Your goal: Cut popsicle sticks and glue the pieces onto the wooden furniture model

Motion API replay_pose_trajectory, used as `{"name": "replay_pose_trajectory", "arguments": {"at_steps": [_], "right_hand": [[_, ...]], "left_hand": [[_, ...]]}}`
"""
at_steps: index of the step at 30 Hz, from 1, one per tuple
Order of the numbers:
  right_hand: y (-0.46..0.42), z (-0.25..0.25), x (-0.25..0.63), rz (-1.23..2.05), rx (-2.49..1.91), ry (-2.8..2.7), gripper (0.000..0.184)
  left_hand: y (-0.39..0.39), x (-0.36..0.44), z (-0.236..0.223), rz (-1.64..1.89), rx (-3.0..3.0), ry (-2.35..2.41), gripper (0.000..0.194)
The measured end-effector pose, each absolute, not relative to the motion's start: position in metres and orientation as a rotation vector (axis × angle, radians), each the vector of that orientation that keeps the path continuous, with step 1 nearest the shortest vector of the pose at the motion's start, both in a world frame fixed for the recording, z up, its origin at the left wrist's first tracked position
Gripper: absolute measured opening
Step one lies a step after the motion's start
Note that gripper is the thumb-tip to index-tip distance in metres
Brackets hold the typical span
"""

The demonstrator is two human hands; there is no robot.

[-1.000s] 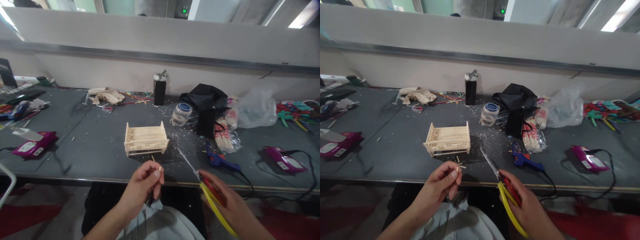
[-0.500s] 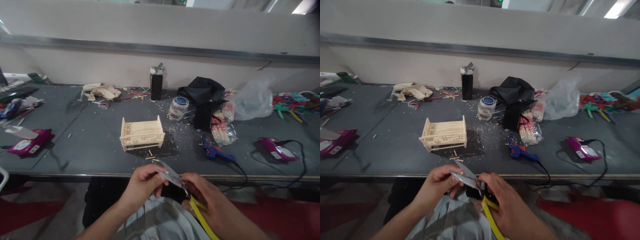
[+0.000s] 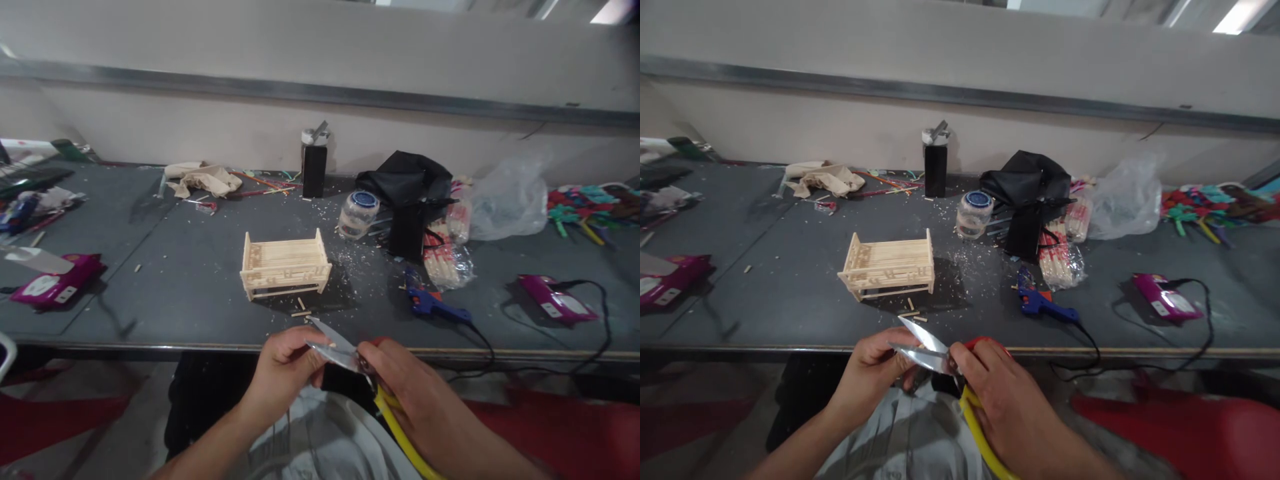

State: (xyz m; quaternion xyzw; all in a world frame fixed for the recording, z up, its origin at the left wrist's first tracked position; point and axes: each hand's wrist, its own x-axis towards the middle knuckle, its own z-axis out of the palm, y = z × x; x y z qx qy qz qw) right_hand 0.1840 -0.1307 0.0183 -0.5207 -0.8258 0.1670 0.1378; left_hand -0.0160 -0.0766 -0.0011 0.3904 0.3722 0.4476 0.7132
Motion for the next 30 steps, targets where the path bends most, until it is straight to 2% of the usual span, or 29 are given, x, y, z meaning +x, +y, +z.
{"name": "replay_pose_trajectory", "arguments": {"at_steps": [10,15,19,25,30], "right_hand": [[-0.131,0.021,0.177,0.397,-1.585,-2.437,0.051],[-0.13,0.019,0.178,0.37,-1.642,-2.433,0.059],[-0.13,0.016,0.179,0.447,-1.702,-2.422,0.059],[-0.131,0.014,0.181,0.633,-1.641,-2.287,0.049],[-0.128,0.019,0.183,0.71,-1.605,-2.279,0.039]], "left_hand": [[-0.077,-0.014,0.001,1.091,1.045,0.858,0.015],[-0.078,-0.014,-0.004,1.169,1.143,0.868,0.012],[-0.078,-0.013,-0.008,1.193,1.202,0.863,0.009],[-0.079,-0.014,-0.009,1.148,1.325,0.852,0.016],[-0.076,-0.017,-0.005,0.996,1.143,0.742,0.029]]}}
